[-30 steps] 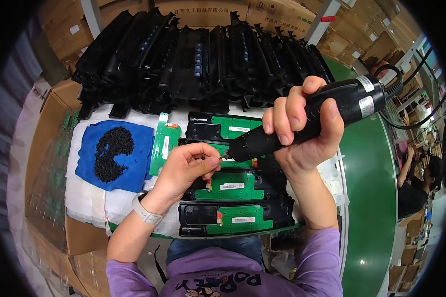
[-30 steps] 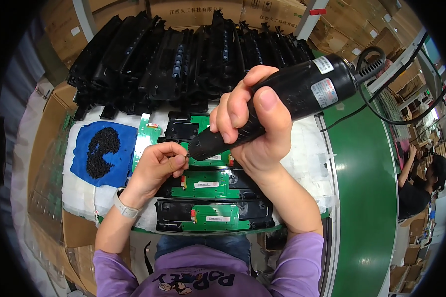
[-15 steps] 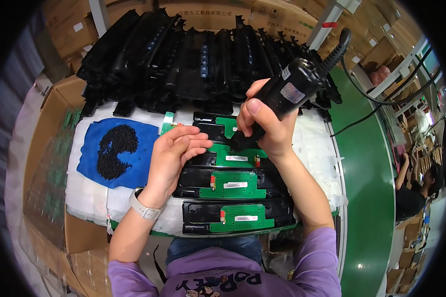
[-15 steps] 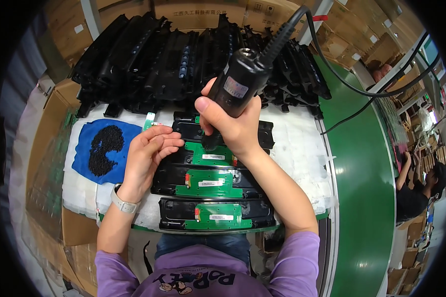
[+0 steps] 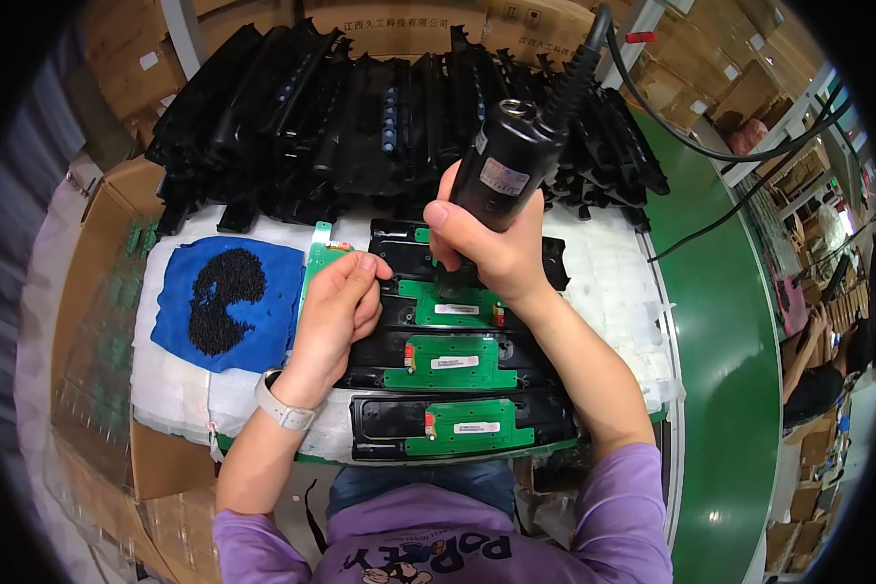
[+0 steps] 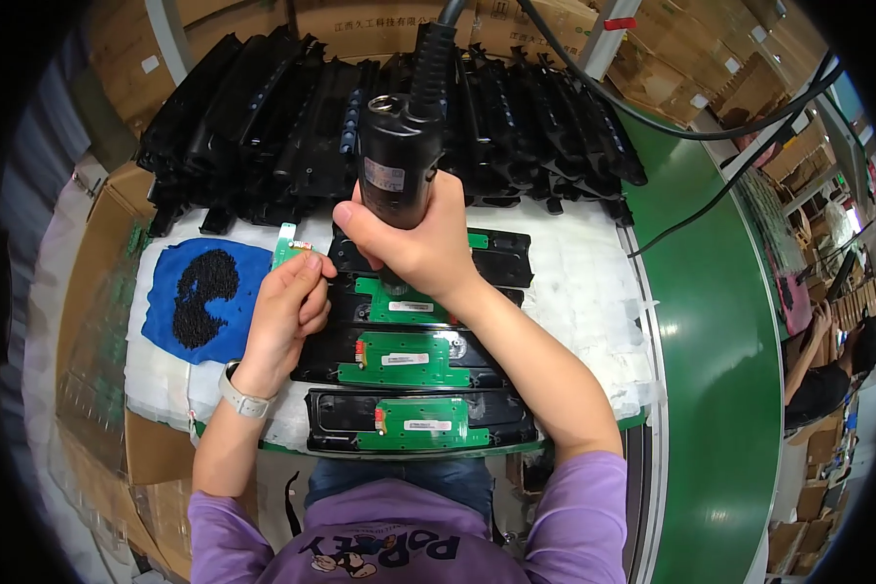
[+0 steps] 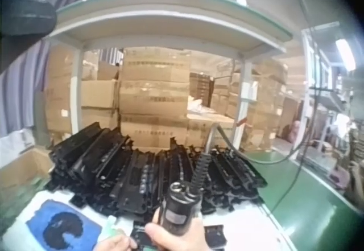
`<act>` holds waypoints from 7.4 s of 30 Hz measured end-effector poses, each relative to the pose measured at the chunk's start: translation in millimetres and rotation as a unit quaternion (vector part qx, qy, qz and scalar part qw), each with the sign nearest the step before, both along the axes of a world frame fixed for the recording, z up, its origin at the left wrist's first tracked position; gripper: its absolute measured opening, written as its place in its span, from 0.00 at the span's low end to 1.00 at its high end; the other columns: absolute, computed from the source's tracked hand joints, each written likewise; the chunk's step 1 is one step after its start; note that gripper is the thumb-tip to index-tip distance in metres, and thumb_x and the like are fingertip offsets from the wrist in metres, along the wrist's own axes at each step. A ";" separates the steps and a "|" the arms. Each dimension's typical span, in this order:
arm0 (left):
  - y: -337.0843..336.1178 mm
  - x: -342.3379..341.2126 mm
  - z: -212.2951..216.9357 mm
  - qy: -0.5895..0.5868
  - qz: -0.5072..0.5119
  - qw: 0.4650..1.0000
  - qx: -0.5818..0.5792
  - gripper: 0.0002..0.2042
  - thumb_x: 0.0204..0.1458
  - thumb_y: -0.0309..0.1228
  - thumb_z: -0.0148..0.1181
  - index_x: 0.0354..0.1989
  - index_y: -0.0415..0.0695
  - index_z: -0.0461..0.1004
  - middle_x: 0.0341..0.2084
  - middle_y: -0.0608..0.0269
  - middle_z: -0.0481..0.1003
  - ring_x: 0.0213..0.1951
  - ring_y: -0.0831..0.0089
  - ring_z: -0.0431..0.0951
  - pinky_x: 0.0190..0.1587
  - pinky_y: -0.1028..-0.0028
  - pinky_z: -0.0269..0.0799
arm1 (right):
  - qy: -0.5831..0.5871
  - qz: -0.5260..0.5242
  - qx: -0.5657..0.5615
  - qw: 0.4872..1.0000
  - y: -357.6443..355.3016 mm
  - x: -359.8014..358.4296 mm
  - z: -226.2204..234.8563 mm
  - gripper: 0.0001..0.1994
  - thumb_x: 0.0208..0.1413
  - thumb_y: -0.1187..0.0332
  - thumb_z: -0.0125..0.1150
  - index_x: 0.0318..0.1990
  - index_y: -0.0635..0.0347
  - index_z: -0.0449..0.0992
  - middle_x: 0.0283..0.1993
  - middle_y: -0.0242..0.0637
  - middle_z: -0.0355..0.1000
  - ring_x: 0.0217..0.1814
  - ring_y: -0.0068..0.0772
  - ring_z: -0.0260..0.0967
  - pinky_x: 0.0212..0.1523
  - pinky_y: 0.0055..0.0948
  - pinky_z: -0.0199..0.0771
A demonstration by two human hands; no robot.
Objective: Assembling toner cartridges by installing components and securing them with an electric screwdriver.
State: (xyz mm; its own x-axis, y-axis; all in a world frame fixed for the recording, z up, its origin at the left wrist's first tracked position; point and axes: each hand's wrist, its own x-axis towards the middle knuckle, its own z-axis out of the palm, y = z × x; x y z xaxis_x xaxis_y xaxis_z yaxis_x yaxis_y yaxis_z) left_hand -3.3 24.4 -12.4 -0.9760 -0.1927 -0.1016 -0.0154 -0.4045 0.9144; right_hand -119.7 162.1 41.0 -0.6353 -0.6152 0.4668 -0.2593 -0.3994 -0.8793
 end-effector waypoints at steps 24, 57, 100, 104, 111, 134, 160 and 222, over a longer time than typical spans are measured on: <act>7.1 7.1 -0.7 0.037 -0.083 0.995 0.051 0.06 0.54 0.26 0.54 0.38 0.39 0.70 0.29 0.58 0.77 0.26 0.79 0.75 0.28 0.83 0.68 | -0.086 0.098 -0.293 0.947 26.3 12.2 24.7 0.12 0.54 0.63 0.49 0.42 0.60 0.62 0.19 0.34 0.61 0.14 0.25 0.58 0.22 0.30 0.66; -16.2 6.2 -11.7 -0.011 0.003 0.999 0.046 0.09 0.59 0.25 0.42 0.42 0.33 0.65 0.43 0.44 0.72 0.44 0.62 0.76 0.46 0.74 0.73 | -0.018 0.038 -0.009 0.999 7.5 24.6 -8.0 0.13 0.45 0.72 0.61 0.34 0.62 0.62 0.19 0.33 0.63 0.13 0.22 0.59 0.15 0.21 0.60; 13.0 6.3 -2.8 0.015 -0.071 0.996 -0.043 0.04 0.55 0.26 0.53 0.34 0.38 0.68 0.26 0.57 0.75 0.23 0.76 0.76 0.25 0.80 0.72 | -0.106 0.103 -0.285 0.947 30.6 8.0 19.3 0.11 0.55 0.63 0.49 0.42 0.59 0.64 0.19 0.34 0.62 0.14 0.26 0.59 0.22 0.31 0.66; 12.6 8.4 -0.7 0.009 -0.086 0.996 -0.031 0.04 0.55 0.26 0.53 0.35 0.38 0.69 0.25 0.57 0.76 0.23 0.75 0.76 0.24 0.80 0.71 | -0.078 0.107 -0.273 0.953 32.8 8.0 18.1 0.16 0.57 0.55 0.46 0.43 0.58 0.67 0.20 0.29 0.61 0.14 0.24 0.56 0.25 0.31 0.65; 18.3 6.4 -7.1 0.069 -0.054 0.987 -0.136 0.09 0.58 0.30 0.49 0.43 0.38 0.66 0.39 0.60 0.73 0.38 0.78 0.73 0.39 0.81 0.67 | -0.114 0.038 -0.183 0.976 43.7 7.8 15.8 0.12 0.56 0.59 0.46 0.41 0.58 0.65 0.18 0.29 0.59 0.13 0.24 0.55 0.22 0.29 0.64; 14.3 2.9 -3.7 0.018 -0.017 1.000 0.015 0.08 0.60 0.28 0.42 0.42 0.37 0.63 0.43 0.45 0.71 0.47 0.64 0.75 0.48 0.76 0.71 | 0.009 0.005 0.001 1.000 36.7 29.0 -14.1 0.12 0.45 0.76 0.61 0.32 0.62 0.62 0.19 0.34 0.65 0.15 0.19 0.60 0.16 0.19 0.62; 25.3 11.3 -0.9 0.008 -0.096 0.992 -0.081 0.05 0.54 0.27 0.55 0.33 0.36 0.71 0.24 0.61 0.75 0.25 0.76 0.77 0.25 0.82 0.70 | -0.126 0.014 -0.304 0.944 60.4 21.3 11.6 0.12 0.56 0.59 0.47 0.41 0.57 0.63 0.19 0.31 0.60 0.13 0.25 0.56 0.22 0.31 0.65; -57.8 25.6 2.5 0.042 0.094 0.897 -0.431 0.04 0.48 0.21 0.58 0.32 0.34 0.77 0.23 0.66 0.73 0.26 0.83 0.70 0.28 0.84 0.63 | 0.007 -0.079 -0.030 0.996 54.0 6.1 -2.2 0.11 0.44 0.73 0.60 0.33 0.64 0.65 0.17 0.33 0.65 0.13 0.22 0.60 0.15 0.19 0.59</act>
State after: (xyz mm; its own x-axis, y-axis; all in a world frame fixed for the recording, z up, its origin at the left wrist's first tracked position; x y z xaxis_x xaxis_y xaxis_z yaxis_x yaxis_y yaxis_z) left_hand 22.4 -33.4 -9.9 -0.9151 -0.3267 0.2363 0.0623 0.4644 0.8834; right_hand -113.6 216.1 38.8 -0.7154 -0.4783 0.5093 -0.3355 -0.4042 -0.8509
